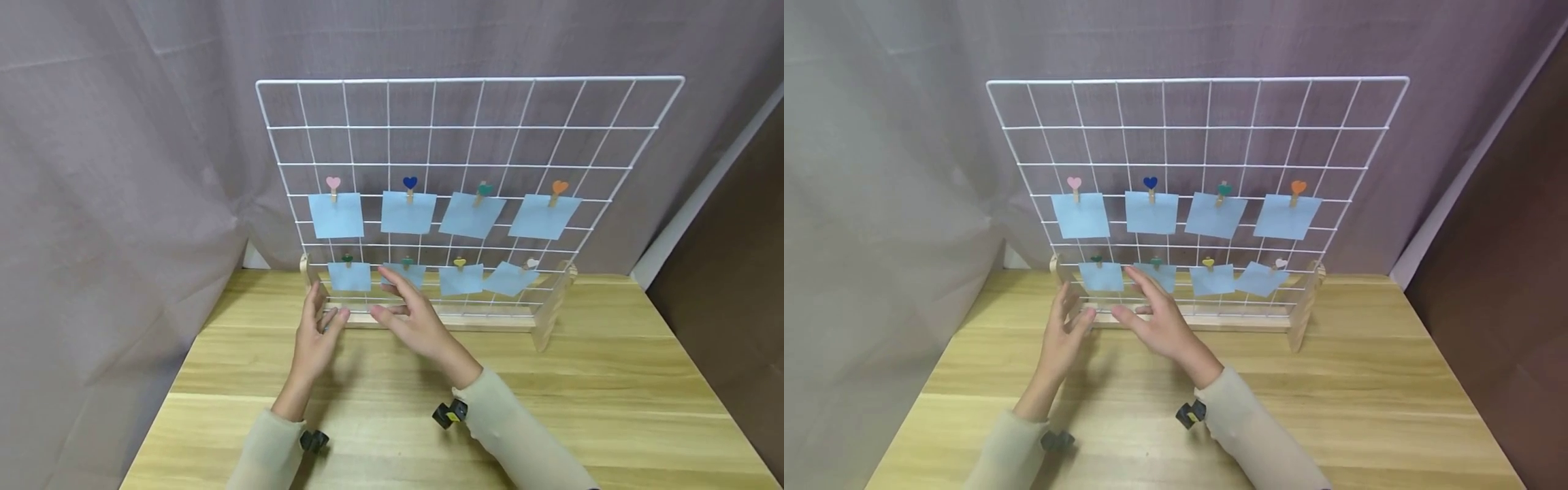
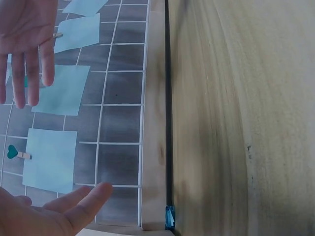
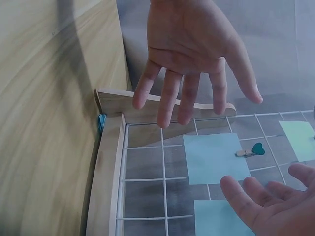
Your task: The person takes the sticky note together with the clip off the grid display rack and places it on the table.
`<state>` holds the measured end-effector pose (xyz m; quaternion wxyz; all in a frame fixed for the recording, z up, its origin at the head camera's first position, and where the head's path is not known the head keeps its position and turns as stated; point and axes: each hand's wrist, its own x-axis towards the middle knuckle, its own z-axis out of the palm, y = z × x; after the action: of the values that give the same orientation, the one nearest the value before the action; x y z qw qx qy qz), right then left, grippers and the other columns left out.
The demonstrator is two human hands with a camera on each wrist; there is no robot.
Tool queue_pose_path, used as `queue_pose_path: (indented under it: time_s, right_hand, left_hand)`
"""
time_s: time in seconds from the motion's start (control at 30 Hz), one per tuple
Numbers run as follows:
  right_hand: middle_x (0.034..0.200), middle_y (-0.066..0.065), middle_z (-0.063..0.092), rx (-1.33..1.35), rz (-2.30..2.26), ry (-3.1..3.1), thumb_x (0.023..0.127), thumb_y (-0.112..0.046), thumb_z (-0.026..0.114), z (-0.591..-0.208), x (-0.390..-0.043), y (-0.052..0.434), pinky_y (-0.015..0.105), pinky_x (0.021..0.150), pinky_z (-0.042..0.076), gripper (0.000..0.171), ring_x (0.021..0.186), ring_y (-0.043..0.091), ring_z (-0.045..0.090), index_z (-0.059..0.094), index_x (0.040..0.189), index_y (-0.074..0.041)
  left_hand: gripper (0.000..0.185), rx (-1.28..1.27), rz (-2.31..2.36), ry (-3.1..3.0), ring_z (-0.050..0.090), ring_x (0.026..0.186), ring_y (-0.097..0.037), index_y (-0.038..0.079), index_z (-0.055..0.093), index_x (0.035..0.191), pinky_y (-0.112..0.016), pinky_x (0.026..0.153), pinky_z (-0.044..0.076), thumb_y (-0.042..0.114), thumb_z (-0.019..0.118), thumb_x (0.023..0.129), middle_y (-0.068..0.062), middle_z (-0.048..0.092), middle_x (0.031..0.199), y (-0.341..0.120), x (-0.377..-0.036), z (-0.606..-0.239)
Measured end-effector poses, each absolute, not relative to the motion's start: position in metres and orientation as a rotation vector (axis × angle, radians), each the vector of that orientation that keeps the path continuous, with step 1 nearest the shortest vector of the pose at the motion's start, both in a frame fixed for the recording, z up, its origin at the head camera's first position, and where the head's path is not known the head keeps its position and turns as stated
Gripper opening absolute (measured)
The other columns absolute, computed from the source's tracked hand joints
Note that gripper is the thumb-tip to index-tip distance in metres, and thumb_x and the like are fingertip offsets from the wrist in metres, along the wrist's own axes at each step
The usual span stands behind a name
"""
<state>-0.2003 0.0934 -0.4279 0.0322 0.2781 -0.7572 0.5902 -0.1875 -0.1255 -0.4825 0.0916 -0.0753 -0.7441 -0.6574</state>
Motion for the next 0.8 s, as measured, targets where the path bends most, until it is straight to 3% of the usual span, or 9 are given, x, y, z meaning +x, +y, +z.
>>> queue_pose_path:
  time_s: [0.33, 0.57, 0.8]
  right_hand:
    - [0.169, 0.002, 0.034, 0.837, 1.758, -2.347, 0.104, -0.024, 0.066, -0.417, -0.218, 0.078, 0.05, 0.106, 0.054, 0.066, 0.141, 0.037, 0.051, 0.038, 0.164, -0.016]
    - [0.167, 0.008, 0.037, 0.854, 1.76, -2.351, 0.105, -0.022, 0.065, -0.413, -0.228, 0.068, 0.047, 0.106, 0.055, 0.063, 0.137, 0.034, 0.055, 0.039, 0.162, -0.011]
    - [0.165, 0.009, 0.041, 0.833, 1.824, -2.344, 0.105, -0.02, 0.065, -0.411, -0.236, 0.061, 0.041, 0.094, 0.061, 0.061, 0.129, 0.034, 0.062, 0.042, 0.16, -0.009]
  left_hand:
    - [0.082, -0.193, -1.99, -2.191, 0.04, 0.147, -0.049, 0.009, 0.015, 0.169, -0.053, 0.116, 0.044, 0.027, 0.066, 0.106, -0.023, 0.02, 0.172, -0.125, -0.197, -0.479]
    - [0.082, -0.198, -2.059, -2.17, 0.041, 0.146, -0.051, 0.009, 0.012, 0.169, -0.053, 0.113, 0.047, 0.025, 0.064, 0.107, -0.028, 0.018, 0.17, -0.125, -0.203, -0.477]
    - [0.083, -0.122, -2.076, -2.161, 0.031, 0.152, -0.051, 0.008, 0.016, 0.168, -0.06, 0.112, 0.047, 0.029, 0.066, 0.106, -0.029, 0.021, 0.169, -0.125, -0.209, -0.475]
